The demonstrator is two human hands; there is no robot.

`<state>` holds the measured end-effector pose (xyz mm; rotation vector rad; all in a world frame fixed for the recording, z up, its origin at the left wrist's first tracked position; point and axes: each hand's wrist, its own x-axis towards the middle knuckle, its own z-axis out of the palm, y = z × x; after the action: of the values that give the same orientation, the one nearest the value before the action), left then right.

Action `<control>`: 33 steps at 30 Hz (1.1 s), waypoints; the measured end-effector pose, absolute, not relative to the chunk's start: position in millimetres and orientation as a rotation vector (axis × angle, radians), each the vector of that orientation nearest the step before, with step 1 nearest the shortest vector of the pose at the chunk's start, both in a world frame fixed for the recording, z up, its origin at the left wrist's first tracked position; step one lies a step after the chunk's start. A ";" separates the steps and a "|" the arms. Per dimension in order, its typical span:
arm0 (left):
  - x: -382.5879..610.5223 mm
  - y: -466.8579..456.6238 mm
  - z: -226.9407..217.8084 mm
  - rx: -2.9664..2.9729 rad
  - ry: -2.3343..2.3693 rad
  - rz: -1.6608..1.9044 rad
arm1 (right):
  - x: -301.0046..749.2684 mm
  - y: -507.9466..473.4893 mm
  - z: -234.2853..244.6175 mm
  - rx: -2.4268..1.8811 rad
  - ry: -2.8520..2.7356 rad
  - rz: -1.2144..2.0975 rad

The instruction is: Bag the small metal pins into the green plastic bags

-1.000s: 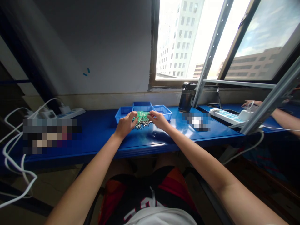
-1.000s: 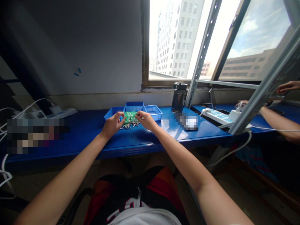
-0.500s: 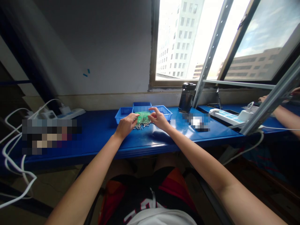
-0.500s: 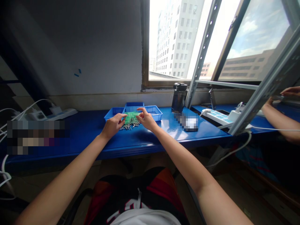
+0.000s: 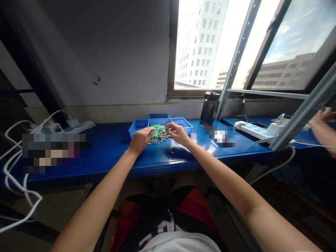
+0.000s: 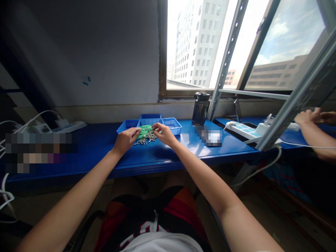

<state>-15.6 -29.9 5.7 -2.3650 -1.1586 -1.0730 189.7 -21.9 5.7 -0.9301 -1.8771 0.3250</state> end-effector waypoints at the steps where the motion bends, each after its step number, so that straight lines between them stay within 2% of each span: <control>1: -15.6 -29.4 5.3 -2.356 -1.181 -1.062 | 189.7 -22.3 5.8 -0.931 -1.878 0.327; 12: -11.5 -32.7 7.1 -2.336 -1.474 -0.720 | 190.4 -24.0 5.6 -0.982 -1.886 0.406; 18: -11.0 -35.6 8.5 -2.388 -1.508 -0.661 | 192.5 -21.6 7.7 -0.979 -1.883 0.285; 21: -10.7 -34.7 6.8 -2.431 -1.480 -0.636 | 194.4 -15.1 14.3 -1.002 -1.908 0.179; 27: -7.8 -34.3 6.2 -2.489 -1.492 -0.511 | 196.8 15.8 41.0 -1.200 -1.922 -0.256; 33: -7.2 -34.8 9.3 -2.549 -1.462 -0.468 | 194.1 64.9 63.9 -1.434 -1.892 -0.506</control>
<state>-7.2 -34.8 9.3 -2.5495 -1.4620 -0.4683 194.1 64.9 63.9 -1.4340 -1.8916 -0.5059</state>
